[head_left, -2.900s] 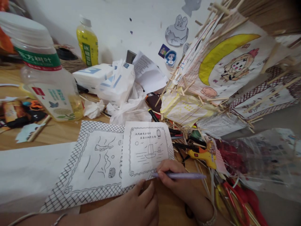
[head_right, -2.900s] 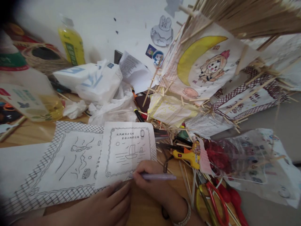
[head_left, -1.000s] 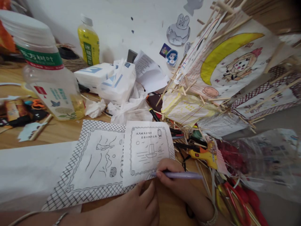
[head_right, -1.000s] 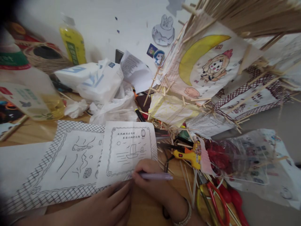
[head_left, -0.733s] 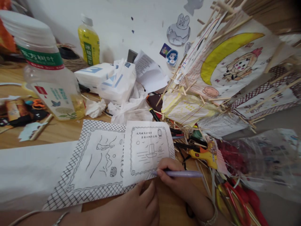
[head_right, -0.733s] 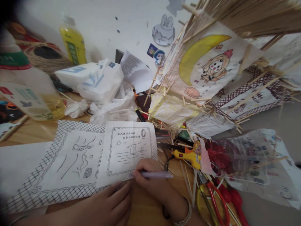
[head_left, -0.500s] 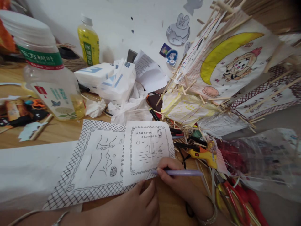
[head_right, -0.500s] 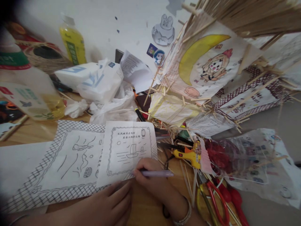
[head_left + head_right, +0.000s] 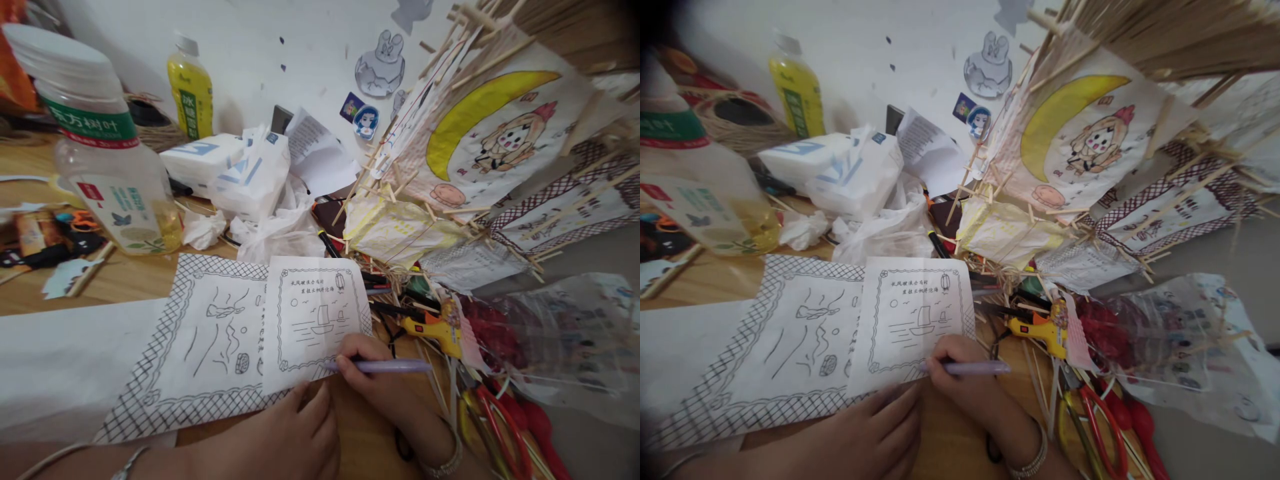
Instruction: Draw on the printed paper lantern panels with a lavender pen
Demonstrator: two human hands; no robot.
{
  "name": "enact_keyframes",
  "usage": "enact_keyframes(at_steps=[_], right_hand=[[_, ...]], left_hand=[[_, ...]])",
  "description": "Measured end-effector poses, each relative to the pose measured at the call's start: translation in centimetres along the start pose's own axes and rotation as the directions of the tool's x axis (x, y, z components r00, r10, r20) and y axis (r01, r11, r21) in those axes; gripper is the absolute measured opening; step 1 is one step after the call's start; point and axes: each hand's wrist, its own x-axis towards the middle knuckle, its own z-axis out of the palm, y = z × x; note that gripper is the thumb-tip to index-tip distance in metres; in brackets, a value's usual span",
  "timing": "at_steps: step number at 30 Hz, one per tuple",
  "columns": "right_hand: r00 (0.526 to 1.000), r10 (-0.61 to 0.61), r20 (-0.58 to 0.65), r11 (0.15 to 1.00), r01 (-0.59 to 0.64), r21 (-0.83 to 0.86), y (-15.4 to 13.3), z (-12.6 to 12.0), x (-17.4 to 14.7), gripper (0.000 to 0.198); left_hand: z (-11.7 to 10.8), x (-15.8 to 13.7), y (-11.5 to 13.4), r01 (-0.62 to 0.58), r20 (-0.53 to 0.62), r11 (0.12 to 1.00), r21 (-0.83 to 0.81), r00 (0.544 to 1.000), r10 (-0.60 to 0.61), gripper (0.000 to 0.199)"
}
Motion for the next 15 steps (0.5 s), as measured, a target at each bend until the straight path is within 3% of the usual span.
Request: enact_keyframes(at_steps=[15], right_hand=[[1.0,-0.003,-0.014,1.0,0.003,-0.004,0.16,0.04,-0.02,0.022]], left_hand=[[0.02,0.02,0.09,0.02,0.022,1.0,-0.006,1.0,-0.02,0.018]])
